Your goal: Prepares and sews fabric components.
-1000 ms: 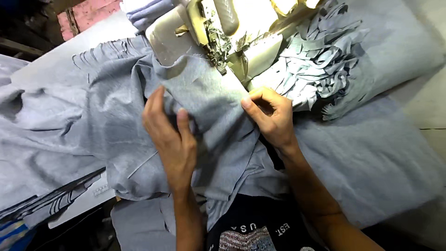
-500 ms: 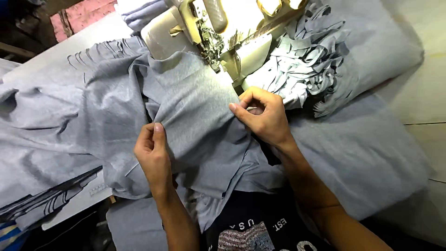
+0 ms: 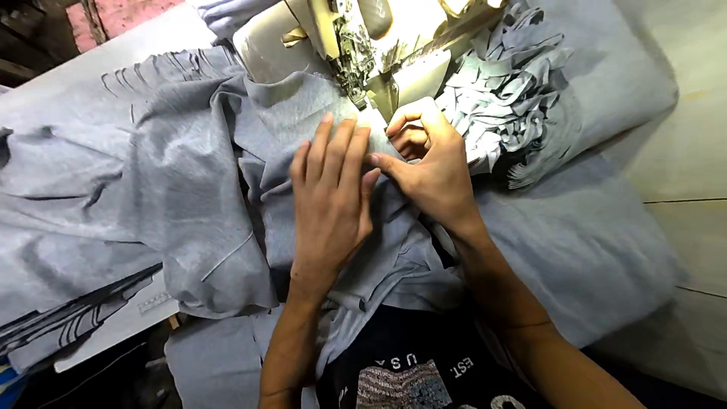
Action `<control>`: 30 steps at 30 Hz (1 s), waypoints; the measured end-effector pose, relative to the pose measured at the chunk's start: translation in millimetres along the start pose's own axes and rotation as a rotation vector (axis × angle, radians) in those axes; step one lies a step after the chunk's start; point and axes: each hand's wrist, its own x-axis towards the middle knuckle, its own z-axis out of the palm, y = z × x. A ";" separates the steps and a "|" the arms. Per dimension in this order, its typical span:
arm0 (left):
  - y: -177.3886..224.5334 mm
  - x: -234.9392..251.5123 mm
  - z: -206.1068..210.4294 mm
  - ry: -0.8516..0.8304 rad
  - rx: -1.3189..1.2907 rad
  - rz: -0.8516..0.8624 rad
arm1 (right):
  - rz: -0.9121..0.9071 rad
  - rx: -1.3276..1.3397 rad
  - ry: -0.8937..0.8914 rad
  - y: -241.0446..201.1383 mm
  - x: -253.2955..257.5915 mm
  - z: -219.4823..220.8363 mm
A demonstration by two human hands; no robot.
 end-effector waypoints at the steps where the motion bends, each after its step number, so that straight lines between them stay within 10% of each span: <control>1: 1.5 1.5 4.1 -0.015 0.023 -0.010 | -0.001 0.015 0.008 0.0 0.0 -0.9; 30: -0.2 -3.8 29.2 0.048 0.141 -0.151 | -0.179 0.117 0.117 29.3 4.5 7.2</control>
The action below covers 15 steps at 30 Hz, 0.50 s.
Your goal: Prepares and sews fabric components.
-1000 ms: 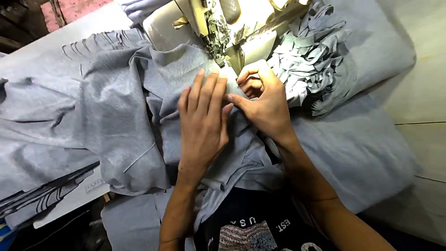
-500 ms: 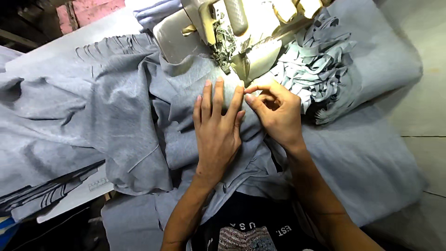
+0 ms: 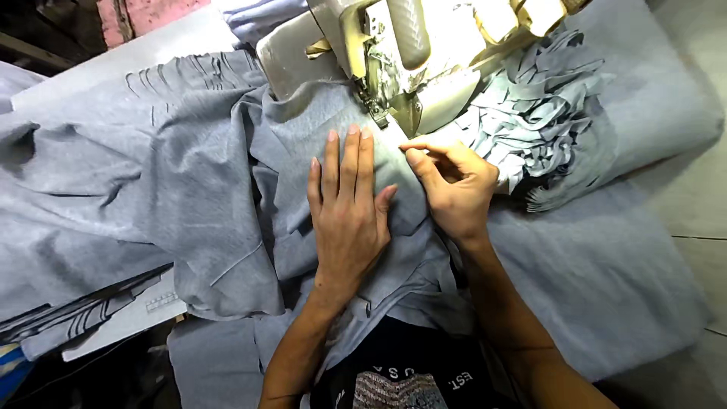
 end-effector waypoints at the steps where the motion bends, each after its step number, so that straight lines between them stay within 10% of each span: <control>1: -3.9 3.2 0.1 0.000 0.016 0.001 | 0.012 -0.007 -0.011 -1.4 2.6 1.2; 9: -37.1 11.7 -15.4 -0.044 -0.143 0.001 | 0.066 -0.062 -0.042 -7.7 7.9 2.4; 15: -107.2 -94.1 -43.2 -0.023 0.035 -0.373 | 0.079 -0.284 -0.117 -6.9 -41.2 -43.4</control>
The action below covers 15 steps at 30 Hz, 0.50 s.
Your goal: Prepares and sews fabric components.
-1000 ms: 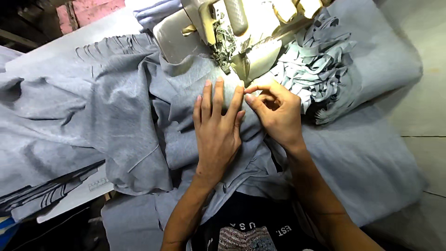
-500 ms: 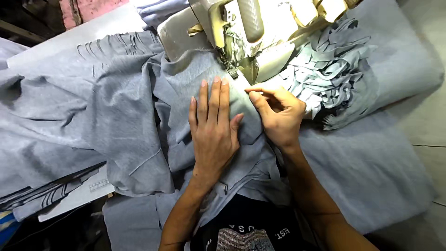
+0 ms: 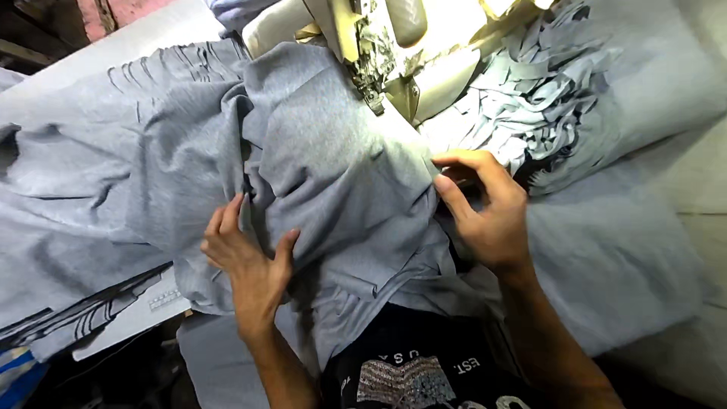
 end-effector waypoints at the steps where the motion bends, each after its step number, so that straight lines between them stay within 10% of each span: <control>1: -14.8 -13.9 2.9 0.014 0.060 -0.060 | 0.040 -0.064 -0.049 3.7 -18.3 -10.5; 7: -50.2 -8.4 -19.4 0.259 0.102 -0.070 | 0.453 -0.281 -1.027 9.1 -128.2 -42.9; 11: -109.5 46.5 -65.2 0.232 0.042 -0.064 | 0.157 -0.322 -0.707 5.7 -137.2 -2.5; 15: 51.9 57.6 -105.1 0.014 -0.179 -0.250 | -0.078 -0.290 -0.494 21.1 -105.5 93.5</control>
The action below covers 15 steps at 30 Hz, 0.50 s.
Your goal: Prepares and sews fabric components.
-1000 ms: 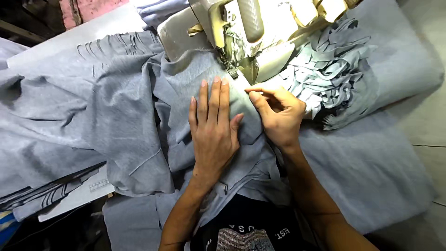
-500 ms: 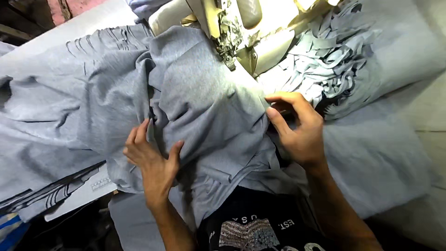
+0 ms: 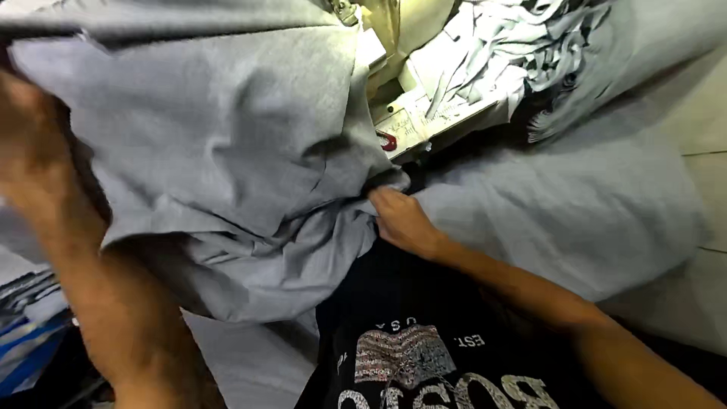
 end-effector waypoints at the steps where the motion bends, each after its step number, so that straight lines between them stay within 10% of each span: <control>1: 36.8 -7.6 2.4 -0.030 0.079 0.014 | -0.031 0.006 0.004 -1.9 17.7 23.6; 4: 52.2 42.0 16.5 -0.121 0.713 0.187 | 0.141 0.191 -0.357 -17.5 58.1 57.9; 5: -3.4 80.2 26.2 0.114 0.706 0.672 | 0.287 0.304 -0.512 -24.3 71.4 51.3; 6: -20.3 92.9 33.9 0.155 0.597 0.721 | 0.385 0.374 -0.564 -29.2 78.8 41.4; 11: -16.6 -45.9 89.5 -0.134 0.018 0.774 | 0.326 0.934 -0.396 -8.3 23.1 -17.7; 15: -46.6 -74.8 141.5 -0.067 0.027 0.654 | 0.495 1.106 -0.321 -43.0 32.3 -41.2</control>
